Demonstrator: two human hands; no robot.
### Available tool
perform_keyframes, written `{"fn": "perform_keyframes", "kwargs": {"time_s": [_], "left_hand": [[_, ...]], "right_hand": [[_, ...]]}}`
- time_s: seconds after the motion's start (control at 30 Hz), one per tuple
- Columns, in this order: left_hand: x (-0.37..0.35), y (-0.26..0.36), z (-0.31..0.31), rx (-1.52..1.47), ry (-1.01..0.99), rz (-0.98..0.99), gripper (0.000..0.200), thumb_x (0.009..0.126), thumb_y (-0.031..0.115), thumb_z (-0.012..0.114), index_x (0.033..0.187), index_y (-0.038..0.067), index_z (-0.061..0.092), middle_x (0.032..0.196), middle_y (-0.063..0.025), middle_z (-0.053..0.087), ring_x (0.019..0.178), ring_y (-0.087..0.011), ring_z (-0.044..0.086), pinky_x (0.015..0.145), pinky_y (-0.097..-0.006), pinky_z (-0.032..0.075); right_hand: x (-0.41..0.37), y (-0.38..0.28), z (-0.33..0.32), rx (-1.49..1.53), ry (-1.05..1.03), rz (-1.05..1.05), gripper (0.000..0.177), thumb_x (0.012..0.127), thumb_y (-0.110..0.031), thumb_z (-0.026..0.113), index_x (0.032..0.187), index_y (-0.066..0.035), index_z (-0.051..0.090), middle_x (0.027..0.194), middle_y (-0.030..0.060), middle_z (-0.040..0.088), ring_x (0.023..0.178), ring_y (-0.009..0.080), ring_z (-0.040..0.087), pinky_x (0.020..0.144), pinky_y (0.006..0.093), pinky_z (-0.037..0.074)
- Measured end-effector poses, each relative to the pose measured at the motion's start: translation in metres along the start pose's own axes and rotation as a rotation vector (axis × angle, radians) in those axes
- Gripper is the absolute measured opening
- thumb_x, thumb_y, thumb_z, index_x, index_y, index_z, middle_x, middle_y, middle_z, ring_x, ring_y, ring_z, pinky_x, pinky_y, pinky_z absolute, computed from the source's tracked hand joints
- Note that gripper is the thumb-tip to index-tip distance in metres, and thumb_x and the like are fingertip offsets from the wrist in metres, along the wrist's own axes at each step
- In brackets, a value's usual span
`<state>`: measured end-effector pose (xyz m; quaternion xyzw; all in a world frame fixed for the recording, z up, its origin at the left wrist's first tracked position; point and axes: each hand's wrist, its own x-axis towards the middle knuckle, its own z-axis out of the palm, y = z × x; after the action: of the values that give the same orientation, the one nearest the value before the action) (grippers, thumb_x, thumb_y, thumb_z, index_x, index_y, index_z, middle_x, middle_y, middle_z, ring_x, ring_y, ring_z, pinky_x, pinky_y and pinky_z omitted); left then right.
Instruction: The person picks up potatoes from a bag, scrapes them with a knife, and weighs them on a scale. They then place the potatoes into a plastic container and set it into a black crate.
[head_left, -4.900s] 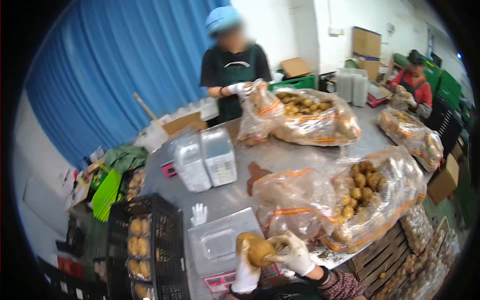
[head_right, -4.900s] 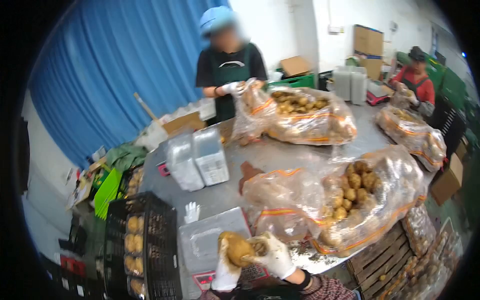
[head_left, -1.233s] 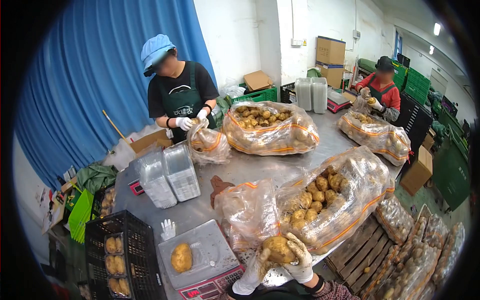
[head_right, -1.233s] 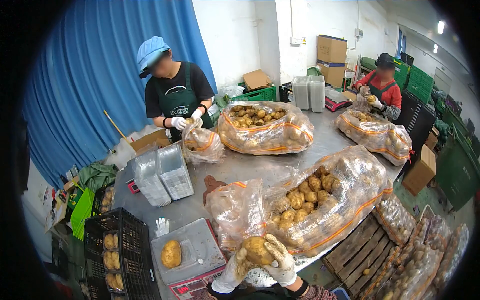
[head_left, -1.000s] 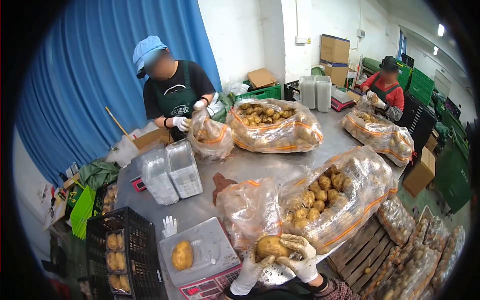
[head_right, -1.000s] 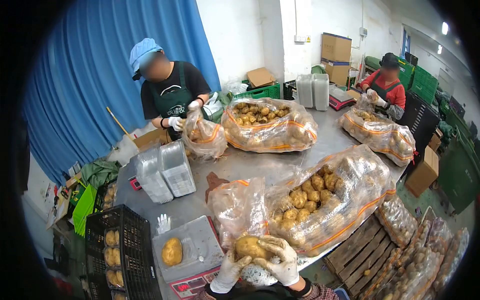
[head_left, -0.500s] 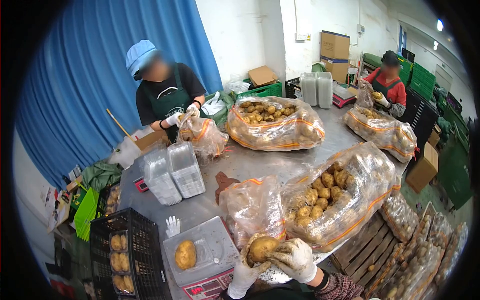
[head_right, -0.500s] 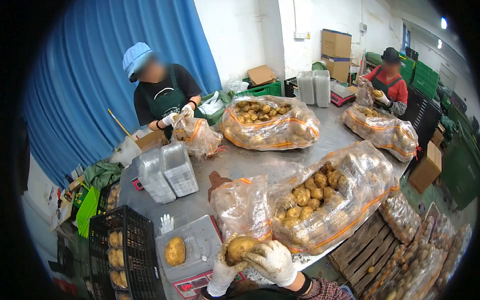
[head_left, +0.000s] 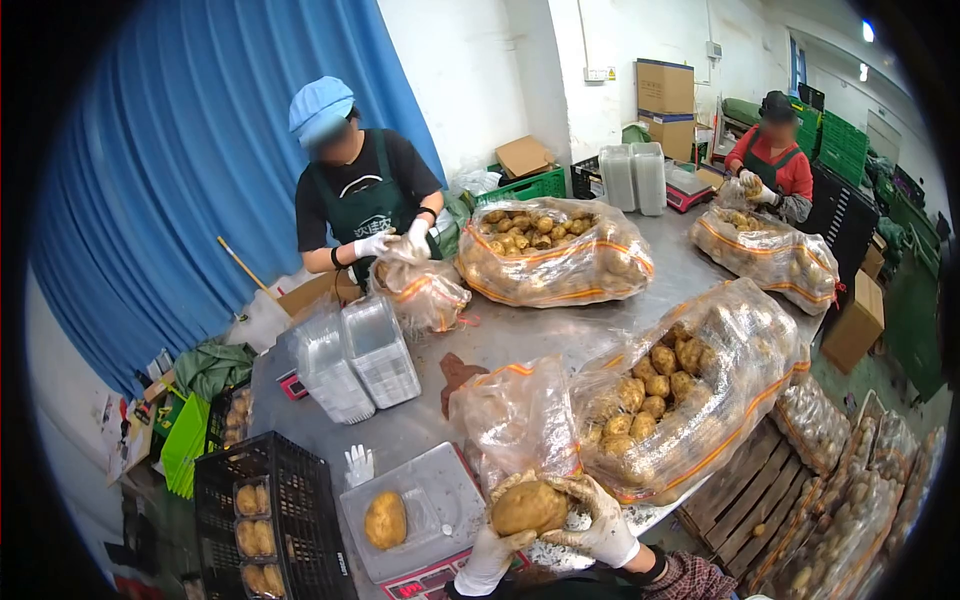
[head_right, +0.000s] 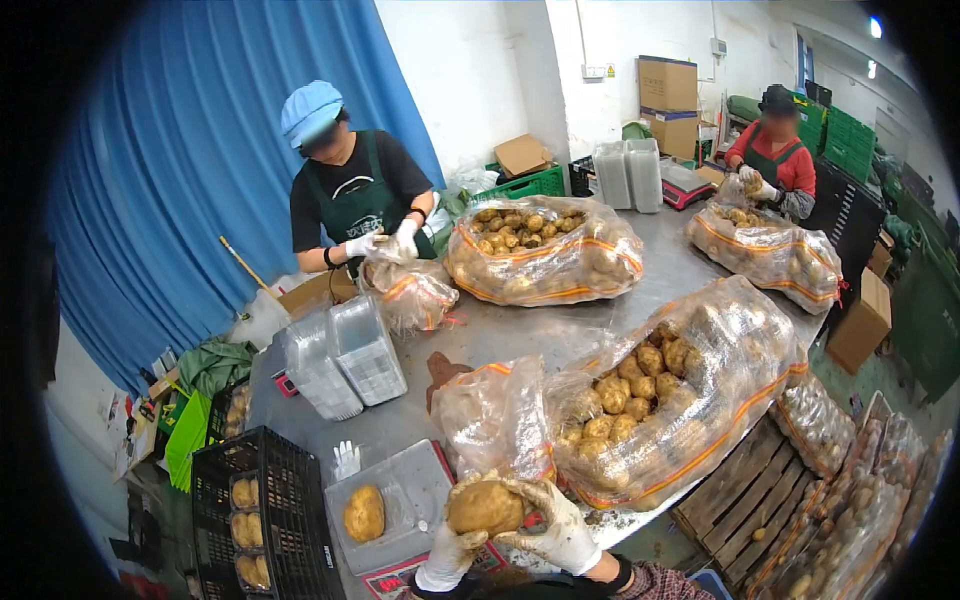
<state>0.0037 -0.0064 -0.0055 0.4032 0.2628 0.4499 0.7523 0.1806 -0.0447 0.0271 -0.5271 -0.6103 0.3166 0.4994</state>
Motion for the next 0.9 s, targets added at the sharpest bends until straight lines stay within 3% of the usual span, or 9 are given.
{"fn": "perform_keyframes", "kwargs": {"time_s": [0.03, 0.1, 0.13, 0.23, 0.3, 0.4, 0.6, 0.67, 0.9], "left_hand": [[-0.001, -0.007, -0.008, 0.002, 0.005, 0.000, 0.070, 0.076, 0.011, 0.072, 0.134, 0.002, 0.035, 0.128, -0.0112, 0.051, 0.118, -0.0240, 0.051, 0.102, -0.0388, 0.041], [0.000, -0.014, -0.019, 0.208, 0.029, -0.017, 0.072, 0.082, 0.044, 0.067, 0.134, 0.005, 0.038, 0.123, -0.0123, 0.054, 0.112, -0.0251, 0.055, 0.096, -0.0415, 0.045], [-0.003, -0.017, -0.023, 0.209, 0.036, -0.013, 0.072, 0.082, 0.044, 0.067, 0.134, 0.005, 0.038, 0.123, -0.0123, 0.054, 0.112, -0.0251, 0.055, 0.096, -0.0415, 0.045], [-0.008, -0.017, -0.030, -0.038, 0.066, -0.207, 0.083, 0.082, 0.069, 0.047, 0.136, 0.006, 0.037, 0.123, -0.0130, 0.054, 0.108, -0.0240, 0.058, 0.076, -0.0349, 0.054], [-0.015, -0.015, -0.028, -0.103, 0.126, -0.235, 0.083, 0.082, 0.069, 0.048, 0.136, 0.007, 0.037, 0.123, -0.0131, 0.054, 0.108, -0.0241, 0.058, 0.076, -0.0346, 0.054], [-0.022, -0.012, -0.031, -0.188, 0.172, -0.228, 0.079, 0.082, 0.062, 0.053, 0.134, 0.005, 0.039, 0.122, -0.0138, 0.055, 0.108, -0.0249, 0.058, 0.082, -0.0355, 0.052], [-0.025, -0.002, -0.037, 0.028, 0.167, 0.064, 0.076, 0.077, 0.048, 0.068, 0.128, -0.003, 0.043, 0.118, -0.0157, 0.057, 0.107, -0.0234, 0.058, 0.092, -0.0360, 0.048], [-0.030, 0.002, -0.042, 0.107, 0.171, 0.121, 0.075, 0.076, 0.044, 0.070, 0.126, -0.005, 0.044, 0.117, -0.0160, 0.057, 0.106, -0.0228, 0.058, 0.093, -0.0358, 0.047], [-0.033, 0.002, -0.046, 0.117, 0.190, 0.160, 0.073, 0.073, 0.038, 0.073, 0.125, -0.005, 0.044, 0.115, -0.0152, 0.057, 0.106, -0.0236, 0.059, 0.091, -0.0376, 0.049]], "right_hand": [[0.003, 0.001, 0.002, -0.064, 0.045, -0.126, 0.070, 0.064, -0.022, 0.084, 0.126, -0.008, 0.054, 0.115, 0.0146, 0.059, 0.103, 0.0277, 0.059, 0.085, 0.0358, 0.049], [0.005, 0.006, -0.002, -0.088, -0.008, -0.169, 0.067, 0.064, -0.022, 0.083, 0.124, -0.008, 0.056, 0.116, 0.0135, 0.059, 0.102, 0.0266, 0.059, 0.084, 0.0353, 0.049], [0.007, 0.007, -0.003, -0.118, -0.056, -0.213, 0.065, 0.065, -0.022, 0.083, 0.123, -0.009, 0.058, 0.117, 0.0124, 0.059, 0.101, 0.0255, 0.059, 0.084, 0.0348, 0.050], [0.009, 0.018, -0.007, -0.004, -0.003, -0.130, 0.041, 0.070, -0.017, 0.079, 0.108, -0.007, 0.067, 0.094, 0.0099, 0.066, 0.083, 0.0234, 0.063, 0.073, 0.0328, 0.051], [0.008, 0.019, 0.000, 0.186, 0.127, 0.076, 0.018, 0.075, -0.010, 0.073, 0.092, -0.004, 0.071, 0.070, 0.0073, 0.065, 0.067, 0.0208, 0.062, 0.063, 0.0294, 0.049], [0.001, 0.017, 0.004, 0.061, -0.001, 0.091, 0.011, 0.076, -0.008, 0.071, 0.085, -0.002, 0.069, 0.075, 0.0076, 0.066, 0.067, 0.0197, 0.062, 0.062, 0.0283, 0.049], [0.015, -0.013, 0.020, -0.059, 0.013, -0.114, 0.027, 0.071, -0.022, 0.079, 0.089, -0.006, 0.069, 0.082, 0.0088, 0.067, 0.073, 0.0228, 0.065, 0.066, 0.0321, 0.052], [0.020, -0.015, 0.014, -0.120, -0.177, -0.098, 0.032, 0.070, -0.025, 0.080, 0.093, -0.006, 0.069, 0.083, 0.0087, 0.067, 0.072, 0.0222, 0.065, 0.066, 0.0319, 0.052], [0.014, -0.030, 0.030, -0.431, -0.095, -0.296, 0.019, 0.071, -0.019, 0.074, 0.084, -0.007, 0.068, 0.072, 0.0087, 0.061, 0.061, 0.0239, 0.062, 0.055, 0.0313, 0.051]]}}
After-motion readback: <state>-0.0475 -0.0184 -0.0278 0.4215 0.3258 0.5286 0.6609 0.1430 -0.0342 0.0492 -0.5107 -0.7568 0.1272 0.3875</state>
